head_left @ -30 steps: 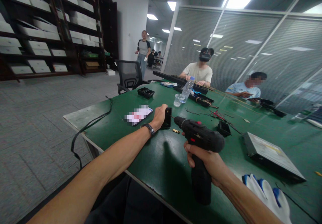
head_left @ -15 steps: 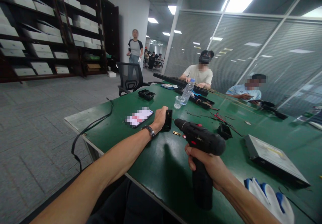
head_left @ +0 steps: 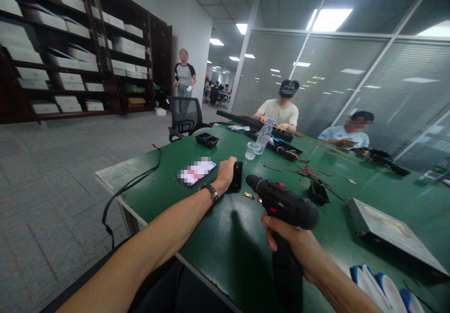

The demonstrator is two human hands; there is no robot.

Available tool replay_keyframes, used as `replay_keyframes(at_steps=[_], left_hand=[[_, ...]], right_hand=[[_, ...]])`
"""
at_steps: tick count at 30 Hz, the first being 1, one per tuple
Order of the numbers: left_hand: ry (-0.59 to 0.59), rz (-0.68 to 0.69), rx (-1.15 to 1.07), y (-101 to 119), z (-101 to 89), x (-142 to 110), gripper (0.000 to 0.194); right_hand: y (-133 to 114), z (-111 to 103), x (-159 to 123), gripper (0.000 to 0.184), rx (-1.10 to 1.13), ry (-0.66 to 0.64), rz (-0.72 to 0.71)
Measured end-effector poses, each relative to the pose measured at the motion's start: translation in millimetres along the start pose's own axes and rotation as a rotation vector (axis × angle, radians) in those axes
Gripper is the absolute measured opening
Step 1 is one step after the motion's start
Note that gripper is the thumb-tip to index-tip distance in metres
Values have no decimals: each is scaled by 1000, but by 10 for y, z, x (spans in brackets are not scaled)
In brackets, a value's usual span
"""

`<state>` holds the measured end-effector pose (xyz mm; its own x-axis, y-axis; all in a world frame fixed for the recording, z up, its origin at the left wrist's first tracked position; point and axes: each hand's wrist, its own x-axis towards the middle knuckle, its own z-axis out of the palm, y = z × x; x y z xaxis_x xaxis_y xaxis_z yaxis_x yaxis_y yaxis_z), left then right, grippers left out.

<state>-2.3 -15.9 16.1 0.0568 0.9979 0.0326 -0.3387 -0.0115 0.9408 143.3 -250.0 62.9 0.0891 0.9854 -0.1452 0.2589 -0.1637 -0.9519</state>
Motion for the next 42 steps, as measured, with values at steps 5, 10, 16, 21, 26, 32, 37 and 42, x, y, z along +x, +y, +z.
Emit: replay_keyframes(at_steps=[5, 10, 16, 21, 26, 32, 37, 42], left_hand=[[5, 89, 81, -92, -25, 82, 38], [11, 104, 88, -99, -35, 81, 38], [-6, 66, 83, -72, -27, 57, 37], [7, 84, 105, -42, -18, 34, 37], [2, 76, 101, -17, -14, 10, 36], [5, 72, 92, -38, -21, 23, 37], [7, 73, 64, -58, -15, 40, 36], [5, 71, 59, -35, -7, 24, 36]], right_hand=[[8, 8, -8, 41, 62, -10, 13], [-48, 41, -52, 41, 77, -1, 0], [-114, 73, -77, 46, 107, 25, 2], [-45, 38, -46, 46, 119, -1, -11], [-7, 12, -26, 44, 89, -28, 1], [-79, 45, -63, 41, 85, 13, 27], [-72, 42, -54, 39, 90, 2, -4], [-69, 39, -47, 41, 82, -10, -2]])
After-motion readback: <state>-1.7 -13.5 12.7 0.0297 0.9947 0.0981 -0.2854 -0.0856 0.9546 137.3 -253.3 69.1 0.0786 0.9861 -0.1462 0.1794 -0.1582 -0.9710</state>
